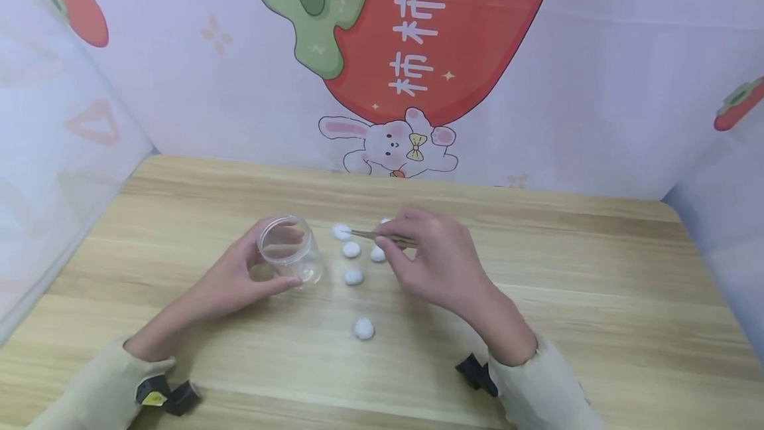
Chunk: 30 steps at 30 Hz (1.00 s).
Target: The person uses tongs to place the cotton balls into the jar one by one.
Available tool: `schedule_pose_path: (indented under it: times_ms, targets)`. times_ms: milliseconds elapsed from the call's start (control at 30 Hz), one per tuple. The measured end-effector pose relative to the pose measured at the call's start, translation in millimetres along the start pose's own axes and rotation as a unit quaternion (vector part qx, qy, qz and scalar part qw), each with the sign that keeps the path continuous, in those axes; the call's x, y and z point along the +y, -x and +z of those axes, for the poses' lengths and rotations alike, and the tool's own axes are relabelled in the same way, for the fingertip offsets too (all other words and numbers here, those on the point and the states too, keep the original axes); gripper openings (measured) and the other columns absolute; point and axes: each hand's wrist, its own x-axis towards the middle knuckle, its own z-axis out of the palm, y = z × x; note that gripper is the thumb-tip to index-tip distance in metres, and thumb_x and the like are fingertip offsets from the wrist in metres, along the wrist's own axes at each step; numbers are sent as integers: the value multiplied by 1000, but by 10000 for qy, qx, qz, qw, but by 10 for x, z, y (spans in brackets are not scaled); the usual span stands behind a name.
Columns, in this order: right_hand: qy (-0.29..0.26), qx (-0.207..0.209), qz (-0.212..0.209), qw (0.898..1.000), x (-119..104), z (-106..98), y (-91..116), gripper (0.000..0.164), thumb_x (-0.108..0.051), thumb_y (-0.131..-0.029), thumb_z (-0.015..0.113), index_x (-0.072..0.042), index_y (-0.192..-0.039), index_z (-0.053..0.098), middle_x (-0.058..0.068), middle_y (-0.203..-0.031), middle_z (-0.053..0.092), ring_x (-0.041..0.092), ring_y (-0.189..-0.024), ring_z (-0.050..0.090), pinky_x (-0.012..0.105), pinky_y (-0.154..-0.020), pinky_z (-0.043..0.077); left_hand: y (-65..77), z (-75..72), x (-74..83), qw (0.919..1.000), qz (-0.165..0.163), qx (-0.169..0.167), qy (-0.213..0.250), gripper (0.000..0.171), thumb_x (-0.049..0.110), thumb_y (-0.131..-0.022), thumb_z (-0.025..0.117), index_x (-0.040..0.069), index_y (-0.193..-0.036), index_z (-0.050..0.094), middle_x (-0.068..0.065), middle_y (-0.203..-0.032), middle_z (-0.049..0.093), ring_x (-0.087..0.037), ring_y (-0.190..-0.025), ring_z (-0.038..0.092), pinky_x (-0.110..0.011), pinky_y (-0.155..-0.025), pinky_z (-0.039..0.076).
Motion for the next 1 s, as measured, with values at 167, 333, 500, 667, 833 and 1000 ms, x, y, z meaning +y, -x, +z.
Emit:
schedule_pose_path:
  times_ms: [167,333,500,667,833,1000]
  targets:
    - [-114,-3,-105,9999,-55,39,-73,12,-10,-92,80,-16,-101,85,-8,-85,74,4,-78,66,22,-60,47,-16,13,13,10000,48,14,-1,81,23,-84,92,30,-151,48,-3,-143,65,-22,-137,61,-50,-115,56]
    - [-207,-35,-111,9997,-128,48,-137,12,-13,-92,80,-16,-103,85,-7,-85,73,5,-80,67,23,-60,48,-23,25,9,10000,51,-15,44,81,22,-84,92,29,-152,48,-4,-143,65,-23,-137,61,-50,-115,56]
    - [-293,-68,-187,9994,-183,69,-187,12,-13,-93,80,-14,-104,85,-7,-85,73,4,-78,65,23,-59,48,-22,25,10,10000,21,-9,59,82,22,-84,92,29,-153,47,-5,-144,65,-23,-138,61,-51,-115,56]
    - [-328,-44,-294,9990,-205,106,-212,12,-12,-92,80,-14,-103,85,-6,-84,74,4,-76,65,23,-60,47,-17,16,1,10000,17,-14,35,83,23,-84,92,29,-153,47,-5,-144,65,-24,-139,60,-50,-114,57]
    - [-369,-53,-333,9987,-218,146,-226,11,-12,-93,80,-15,-102,85,-5,-85,74,4,-77,66,22,-58,47,-4,9,-4,10000,-41,-13,39,84,23,-84,92,35,-153,46,-2,-144,65,-20,-138,61,-47,-115,56]
    - [-305,-62,-357,9989,-231,174,-230,11,-12,-93,79,-16,-101,85,-5,-85,74,4,-76,63,23,-57,44,-5,13,-5,9999,30,-30,115,84,21,-84,92,33,-153,46,-2,-145,64,-21,-139,60,-47,-114,56]
